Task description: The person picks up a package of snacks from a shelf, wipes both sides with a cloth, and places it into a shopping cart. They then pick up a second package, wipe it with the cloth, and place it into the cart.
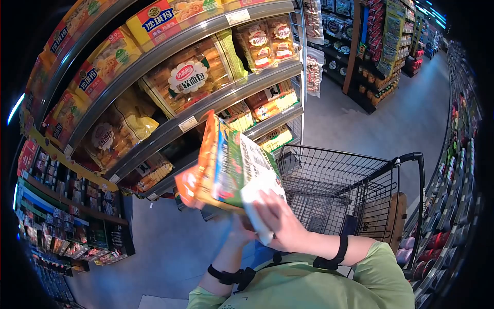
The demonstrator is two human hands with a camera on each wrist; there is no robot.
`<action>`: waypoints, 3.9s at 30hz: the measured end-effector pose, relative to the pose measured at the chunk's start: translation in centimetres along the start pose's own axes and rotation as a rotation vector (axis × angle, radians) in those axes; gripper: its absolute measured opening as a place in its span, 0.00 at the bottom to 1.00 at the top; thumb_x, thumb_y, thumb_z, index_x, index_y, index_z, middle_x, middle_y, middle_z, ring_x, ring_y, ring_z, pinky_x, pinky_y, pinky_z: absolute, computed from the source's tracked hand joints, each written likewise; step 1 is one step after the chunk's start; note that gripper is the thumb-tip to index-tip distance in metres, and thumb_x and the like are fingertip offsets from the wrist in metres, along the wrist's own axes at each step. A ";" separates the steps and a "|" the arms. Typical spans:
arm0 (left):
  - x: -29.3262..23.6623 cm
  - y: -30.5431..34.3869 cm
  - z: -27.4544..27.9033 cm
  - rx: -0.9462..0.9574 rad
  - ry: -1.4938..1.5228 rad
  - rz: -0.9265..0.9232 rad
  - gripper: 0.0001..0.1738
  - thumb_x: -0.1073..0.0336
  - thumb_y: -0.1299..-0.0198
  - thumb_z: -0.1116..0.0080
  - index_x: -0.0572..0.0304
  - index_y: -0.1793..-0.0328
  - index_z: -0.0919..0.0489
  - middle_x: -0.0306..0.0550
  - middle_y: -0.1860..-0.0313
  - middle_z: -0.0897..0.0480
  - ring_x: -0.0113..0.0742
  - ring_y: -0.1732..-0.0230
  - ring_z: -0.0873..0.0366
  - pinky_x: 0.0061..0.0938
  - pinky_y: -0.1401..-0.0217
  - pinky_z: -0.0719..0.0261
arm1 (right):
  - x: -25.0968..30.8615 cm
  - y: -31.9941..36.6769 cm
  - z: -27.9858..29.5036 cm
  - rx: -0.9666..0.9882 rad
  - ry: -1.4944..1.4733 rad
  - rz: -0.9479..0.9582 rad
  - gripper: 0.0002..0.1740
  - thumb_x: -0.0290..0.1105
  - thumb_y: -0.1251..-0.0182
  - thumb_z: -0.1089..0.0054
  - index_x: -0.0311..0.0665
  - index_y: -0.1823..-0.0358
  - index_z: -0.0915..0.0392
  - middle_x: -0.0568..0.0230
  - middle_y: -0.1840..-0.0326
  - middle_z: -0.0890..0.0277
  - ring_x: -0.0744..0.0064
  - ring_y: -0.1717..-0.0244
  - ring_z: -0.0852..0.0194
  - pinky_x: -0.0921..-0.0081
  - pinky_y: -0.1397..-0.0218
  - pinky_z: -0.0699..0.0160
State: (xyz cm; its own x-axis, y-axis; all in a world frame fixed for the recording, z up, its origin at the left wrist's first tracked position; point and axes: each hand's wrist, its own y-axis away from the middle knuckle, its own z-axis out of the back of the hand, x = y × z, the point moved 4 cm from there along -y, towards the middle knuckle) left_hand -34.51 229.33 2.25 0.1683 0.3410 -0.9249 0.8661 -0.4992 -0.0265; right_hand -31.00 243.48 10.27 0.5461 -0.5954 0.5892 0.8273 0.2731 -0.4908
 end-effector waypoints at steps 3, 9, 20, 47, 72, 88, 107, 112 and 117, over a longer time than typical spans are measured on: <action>-2.2 0.7 0.6 -0.089 0.240 -0.005 0.59 0.29 0.59 0.35 0.64 0.30 0.41 0.52 0.33 0.34 0.47 0.33 0.35 0.44 0.33 0.33 | 0.9 -0.3 -0.6 0.216 0.135 0.300 0.47 0.35 0.65 0.31 0.43 0.34 0.35 0.52 0.31 0.42 0.44 0.33 0.44 0.49 0.35 0.42; 0.7 1.9 5.0 -0.189 0.415 0.015 0.58 0.22 0.57 0.47 0.63 0.30 0.39 0.57 0.34 0.32 0.52 0.35 0.33 0.46 0.33 0.33 | 1.7 0.1 -0.6 0.398 0.036 0.428 0.43 0.36 0.58 0.36 0.50 0.33 0.35 0.61 0.30 0.42 0.52 0.31 0.46 0.54 0.35 0.44; -1.0 4.1 5.2 0.114 0.618 0.072 0.42 0.60 0.53 0.37 0.70 0.32 0.38 0.57 0.42 0.25 0.47 0.44 0.23 0.45 0.45 0.22 | -7.3 0.1 2.8 0.133 0.150 -0.187 0.34 0.37 0.35 0.48 0.49 0.27 0.46 0.49 0.23 0.59 0.44 0.23 0.65 0.47 0.25 0.66; 0.1 4.2 6.7 0.002 0.697 0.307 0.36 0.62 0.57 0.37 0.72 0.40 0.30 0.58 0.51 0.19 0.47 0.54 0.17 0.39 0.51 0.16 | -13.8 5.2 0.8 -0.003 -1.197 -0.974 0.33 0.46 0.30 0.49 0.29 0.34 0.41 0.54 0.38 0.32 0.65 0.41 0.31 0.69 0.38 0.31; -4.6 4.1 3.2 -0.018 0.028 0.181 0.53 0.67 0.53 0.30 0.60 0.24 0.52 0.45 0.32 0.35 0.34 0.29 0.41 0.34 0.28 0.45 | -13.3 5.0 3.1 -0.125 -1.300 -0.767 0.39 0.42 0.39 0.37 0.28 0.33 0.44 0.51 0.41 0.30 0.66 0.45 0.26 0.70 0.44 0.24; -4.4 3.6 3.6 -0.080 0.264 0.369 0.44 0.67 0.45 0.41 0.62 0.26 0.52 0.56 0.42 0.26 0.47 0.52 0.19 0.39 0.70 0.11 | -12.5 3.4 3.1 -0.121 -1.410 -0.914 0.32 0.38 0.36 0.40 0.26 0.36 0.39 0.52 0.43 0.28 0.66 0.47 0.24 0.70 0.44 0.22; -4.7 2.9 2.7 -0.141 0.377 0.484 0.26 0.65 0.36 0.50 0.66 0.34 0.39 0.54 0.49 0.22 0.43 0.58 0.17 0.36 0.69 0.11 | -14.1 3.7 2.8 -0.111 -1.568 -1.135 0.31 0.34 0.37 0.41 0.27 0.36 0.39 0.47 0.42 0.29 0.61 0.48 0.23 0.68 0.46 0.19; -4.7 2.7 2.6 -0.161 0.424 0.493 0.25 0.65 0.35 0.52 0.70 0.35 0.39 0.60 0.49 0.22 0.46 0.61 0.16 0.34 0.72 0.11 | -13.4 3.2 3.2 -0.108 -1.600 -1.125 0.31 0.33 0.36 0.42 0.26 0.36 0.40 0.46 0.42 0.29 0.61 0.48 0.23 0.68 0.45 0.20; -5.1 2.6 2.4 -0.155 0.434 0.506 0.23 0.65 0.35 0.51 0.70 0.37 0.37 0.59 0.51 0.21 0.45 0.62 0.16 0.35 0.71 0.11 | -13.2 3.4 3.7 -0.084 -1.621 -1.116 0.33 0.34 0.36 0.42 0.29 0.33 0.42 0.46 0.39 0.31 0.59 0.45 0.24 0.65 0.43 0.22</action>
State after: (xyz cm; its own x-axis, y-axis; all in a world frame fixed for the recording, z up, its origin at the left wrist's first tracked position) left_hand -34.28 224.36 5.95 0.7156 0.4004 -0.5724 0.6831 -0.5722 0.4538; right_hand -34.90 255.10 3.21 -0.4981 0.6988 0.5133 0.8482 0.2698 0.4558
